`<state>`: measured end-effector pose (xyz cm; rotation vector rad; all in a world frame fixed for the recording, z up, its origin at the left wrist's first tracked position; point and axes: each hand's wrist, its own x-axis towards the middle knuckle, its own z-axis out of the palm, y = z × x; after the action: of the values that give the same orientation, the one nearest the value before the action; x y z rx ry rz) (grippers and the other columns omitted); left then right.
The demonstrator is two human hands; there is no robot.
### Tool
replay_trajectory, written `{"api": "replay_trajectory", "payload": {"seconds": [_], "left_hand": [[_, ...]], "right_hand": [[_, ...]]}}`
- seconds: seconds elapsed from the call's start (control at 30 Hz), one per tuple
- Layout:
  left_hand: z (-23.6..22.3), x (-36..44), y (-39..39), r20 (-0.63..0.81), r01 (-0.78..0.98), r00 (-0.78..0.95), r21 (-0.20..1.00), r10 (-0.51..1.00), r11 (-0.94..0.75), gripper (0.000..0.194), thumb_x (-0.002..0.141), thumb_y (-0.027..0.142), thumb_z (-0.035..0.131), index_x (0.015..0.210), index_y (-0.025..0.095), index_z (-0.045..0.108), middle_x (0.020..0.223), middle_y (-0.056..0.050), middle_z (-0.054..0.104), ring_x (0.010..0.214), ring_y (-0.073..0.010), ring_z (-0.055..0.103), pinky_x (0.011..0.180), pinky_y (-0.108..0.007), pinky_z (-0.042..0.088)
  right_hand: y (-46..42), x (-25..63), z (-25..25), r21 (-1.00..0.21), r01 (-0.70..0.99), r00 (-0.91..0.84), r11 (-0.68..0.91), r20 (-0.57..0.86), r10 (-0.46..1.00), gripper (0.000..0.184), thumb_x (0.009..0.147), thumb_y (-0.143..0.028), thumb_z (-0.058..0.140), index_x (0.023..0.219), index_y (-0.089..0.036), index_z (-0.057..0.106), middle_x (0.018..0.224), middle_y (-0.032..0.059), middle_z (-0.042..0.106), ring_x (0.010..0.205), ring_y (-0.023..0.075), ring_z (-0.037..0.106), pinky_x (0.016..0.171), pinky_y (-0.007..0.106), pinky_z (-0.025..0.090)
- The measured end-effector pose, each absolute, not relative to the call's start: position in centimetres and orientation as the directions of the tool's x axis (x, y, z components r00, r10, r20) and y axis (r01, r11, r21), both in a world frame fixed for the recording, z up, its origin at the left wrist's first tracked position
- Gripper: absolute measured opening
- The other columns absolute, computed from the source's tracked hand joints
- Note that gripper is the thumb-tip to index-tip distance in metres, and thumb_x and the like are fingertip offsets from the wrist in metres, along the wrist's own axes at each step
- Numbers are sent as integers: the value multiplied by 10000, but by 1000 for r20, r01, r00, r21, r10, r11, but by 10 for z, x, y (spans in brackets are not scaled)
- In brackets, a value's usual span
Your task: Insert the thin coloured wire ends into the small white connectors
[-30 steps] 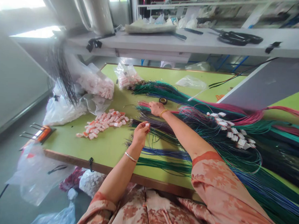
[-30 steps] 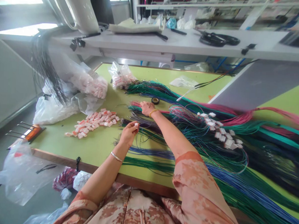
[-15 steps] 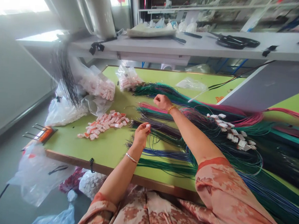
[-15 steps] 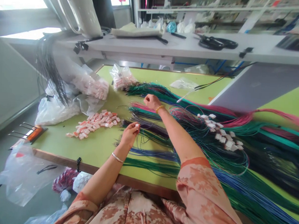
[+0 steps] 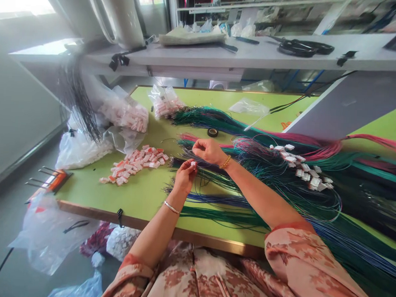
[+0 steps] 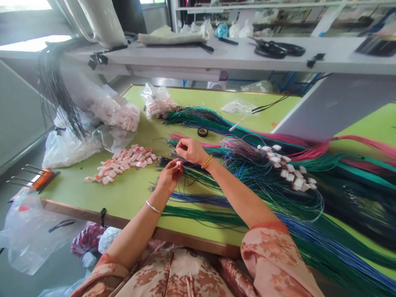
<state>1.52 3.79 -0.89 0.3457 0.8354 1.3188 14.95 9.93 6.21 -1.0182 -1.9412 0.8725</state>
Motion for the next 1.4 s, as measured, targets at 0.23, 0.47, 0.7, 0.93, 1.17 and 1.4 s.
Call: {"api": "replay_trajectory", "payload": {"seconds": [0.23, 0.47, 0.7, 0.93, 1.17, 1.4], "left_hand": [[-7, 17, 39, -326, -726, 68, 631, 943, 271, 267, 645, 56, 757, 873, 152, 658, 750, 21, 644, 623, -54, 561, 639, -192, 440], [-5, 16, 37, -357, -709, 91, 632, 930, 312, 261, 684, 30, 716, 897, 159, 639, 789, 7, 648, 669, -69, 580, 681, -202, 449], [-5, 17, 37, -361, -698, 83, 644, 929, 313, 239, 702, 51, 723, 897, 162, 639, 797, 3, 651, 671, -68, 576, 701, -205, 448], [-4, 18, 36, -352, -690, 56, 663, 934, 291, 242, 677, 43, 743, 874, 149, 648, 794, 3, 657, 681, -61, 590, 704, -190, 452], [-9, 19, 36, -354, -640, 9, 716, 935, 277, 266, 646, 79, 777, 878, 159, 676, 803, 2, 666, 673, -67, 587, 693, -211, 442], [-11, 22, 33, -346, -601, -31, 756, 938, 259, 238, 627, 75, 774, 841, 147, 698, 763, -7, 675, 682, -80, 591, 706, -220, 448]], "right_hand": [[75, 171, 22, -751, 508, -355, 421, 263, 897, 178, 765, -286, 540, 670, -150, 606, 585, -5, 598, 532, 95, 452, 532, 224, 313], [69, 171, 16, -698, 599, -328, 393, 234, 915, 162, 777, -270, 548, 686, -159, 624, 604, 3, 609, 534, 98, 448, 537, 230, 282], [68, 170, 15, -711, 595, -303, 374, 233, 924, 184, 802, -279, 539, 694, -157, 624, 596, 2, 598, 538, 100, 450, 544, 226, 289], [66, 170, 15, -695, 595, -321, 404, 255, 912, 181, 824, -283, 536, 711, -163, 610, 603, 0, 587, 541, 105, 448, 551, 233, 293], [64, 167, 13, -564, 613, -411, 553, 370, 833, 121, 829, -202, 512, 733, -177, 581, 700, 37, 612, 621, 135, 478, 613, 254, 330], [61, 165, 11, -568, 604, -437, 559, 351, 828, 139, 847, -185, 492, 745, -173, 586, 715, 46, 619, 632, 137, 487, 627, 256, 337]]}}
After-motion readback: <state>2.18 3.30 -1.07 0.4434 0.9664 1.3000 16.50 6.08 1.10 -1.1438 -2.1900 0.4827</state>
